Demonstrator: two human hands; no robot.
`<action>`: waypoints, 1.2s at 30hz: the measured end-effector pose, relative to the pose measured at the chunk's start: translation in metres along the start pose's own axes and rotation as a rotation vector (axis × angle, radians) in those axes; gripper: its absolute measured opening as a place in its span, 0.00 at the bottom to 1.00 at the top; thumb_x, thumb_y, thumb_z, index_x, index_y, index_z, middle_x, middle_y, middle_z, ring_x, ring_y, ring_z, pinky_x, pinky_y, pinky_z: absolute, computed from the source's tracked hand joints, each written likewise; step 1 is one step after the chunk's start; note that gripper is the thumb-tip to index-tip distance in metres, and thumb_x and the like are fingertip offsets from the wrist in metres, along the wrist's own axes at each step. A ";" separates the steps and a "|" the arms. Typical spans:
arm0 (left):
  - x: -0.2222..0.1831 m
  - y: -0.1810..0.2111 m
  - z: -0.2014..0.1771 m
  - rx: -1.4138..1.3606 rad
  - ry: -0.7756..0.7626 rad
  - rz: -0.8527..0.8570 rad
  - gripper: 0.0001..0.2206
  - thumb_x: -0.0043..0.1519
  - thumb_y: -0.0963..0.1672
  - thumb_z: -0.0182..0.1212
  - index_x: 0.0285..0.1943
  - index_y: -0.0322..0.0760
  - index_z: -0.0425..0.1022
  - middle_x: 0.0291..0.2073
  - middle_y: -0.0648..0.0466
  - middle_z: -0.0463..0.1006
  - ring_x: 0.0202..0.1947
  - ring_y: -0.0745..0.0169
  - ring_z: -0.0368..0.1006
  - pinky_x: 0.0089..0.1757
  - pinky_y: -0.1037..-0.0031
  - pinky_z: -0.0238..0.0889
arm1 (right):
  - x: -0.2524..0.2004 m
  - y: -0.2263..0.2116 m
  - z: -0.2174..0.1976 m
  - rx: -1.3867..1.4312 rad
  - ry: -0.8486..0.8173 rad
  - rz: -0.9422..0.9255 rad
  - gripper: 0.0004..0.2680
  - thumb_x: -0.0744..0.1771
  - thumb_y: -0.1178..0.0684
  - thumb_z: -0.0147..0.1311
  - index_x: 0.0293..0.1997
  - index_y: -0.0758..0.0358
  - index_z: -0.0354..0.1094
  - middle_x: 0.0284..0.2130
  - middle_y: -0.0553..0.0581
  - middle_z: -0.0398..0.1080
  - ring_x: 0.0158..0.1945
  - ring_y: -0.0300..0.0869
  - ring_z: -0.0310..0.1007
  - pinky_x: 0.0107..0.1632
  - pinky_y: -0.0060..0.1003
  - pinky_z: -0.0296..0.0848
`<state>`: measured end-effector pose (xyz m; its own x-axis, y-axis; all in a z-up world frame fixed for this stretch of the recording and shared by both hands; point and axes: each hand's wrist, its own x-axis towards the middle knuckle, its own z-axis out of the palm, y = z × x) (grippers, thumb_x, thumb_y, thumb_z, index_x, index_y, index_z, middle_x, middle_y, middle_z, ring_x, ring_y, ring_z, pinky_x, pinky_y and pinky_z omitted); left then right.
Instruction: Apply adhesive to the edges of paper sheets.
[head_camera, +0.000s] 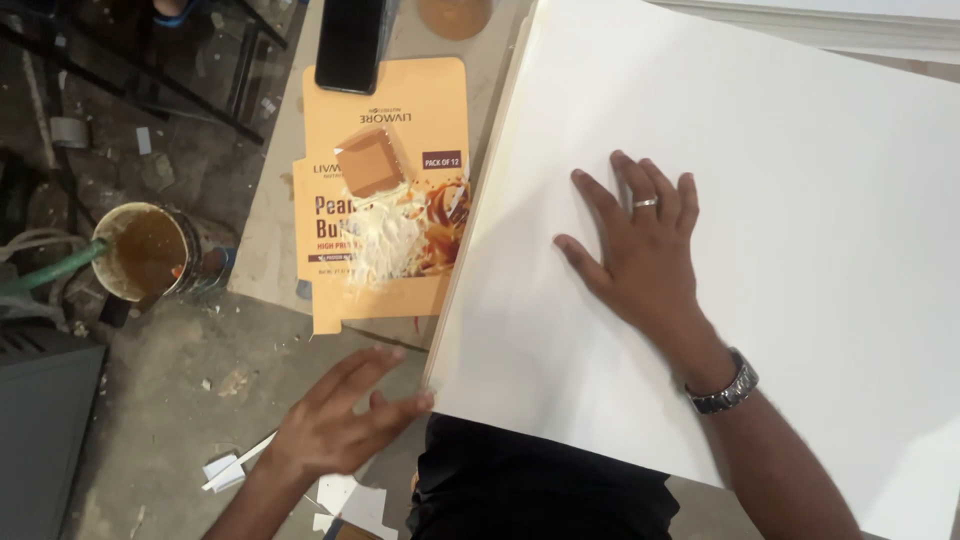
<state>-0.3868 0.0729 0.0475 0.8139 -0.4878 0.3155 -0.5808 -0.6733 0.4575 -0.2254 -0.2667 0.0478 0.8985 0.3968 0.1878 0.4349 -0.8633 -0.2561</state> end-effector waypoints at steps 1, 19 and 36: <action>-0.005 0.004 0.000 0.004 0.001 -0.005 0.21 0.54 0.37 0.69 0.57 0.51 0.80 0.60 0.48 0.71 0.54 0.41 0.75 0.49 0.56 0.76 | 0.001 0.000 0.000 0.004 -0.001 -0.006 0.24 0.69 0.36 0.56 0.72 0.52 0.61 0.69 0.66 0.54 0.74 0.59 0.46 0.73 0.68 0.39; 0.001 0.016 0.005 0.022 0.218 -0.002 0.12 0.55 0.38 0.71 0.43 0.50 0.83 0.72 0.62 0.61 0.66 0.43 0.69 0.60 0.54 0.67 | 0.000 0.000 0.001 0.000 0.020 0.002 0.23 0.70 0.36 0.55 0.72 0.52 0.61 0.70 0.66 0.54 0.73 0.59 0.46 0.73 0.69 0.38; 0.273 -0.136 0.053 0.372 0.099 0.030 0.20 0.64 0.38 0.65 0.62 0.56 0.83 0.83 0.54 0.44 0.80 0.40 0.42 0.70 0.42 0.42 | 0.003 -0.004 0.001 0.004 0.006 0.012 0.24 0.68 0.35 0.53 0.71 0.50 0.59 0.69 0.67 0.54 0.72 0.60 0.47 0.72 0.69 0.38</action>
<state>-0.0861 0.0013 0.0272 0.7828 -0.4670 0.4112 -0.5541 -0.8239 0.1193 -0.2241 -0.2621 0.0486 0.9031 0.3851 0.1901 0.4246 -0.8667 -0.2616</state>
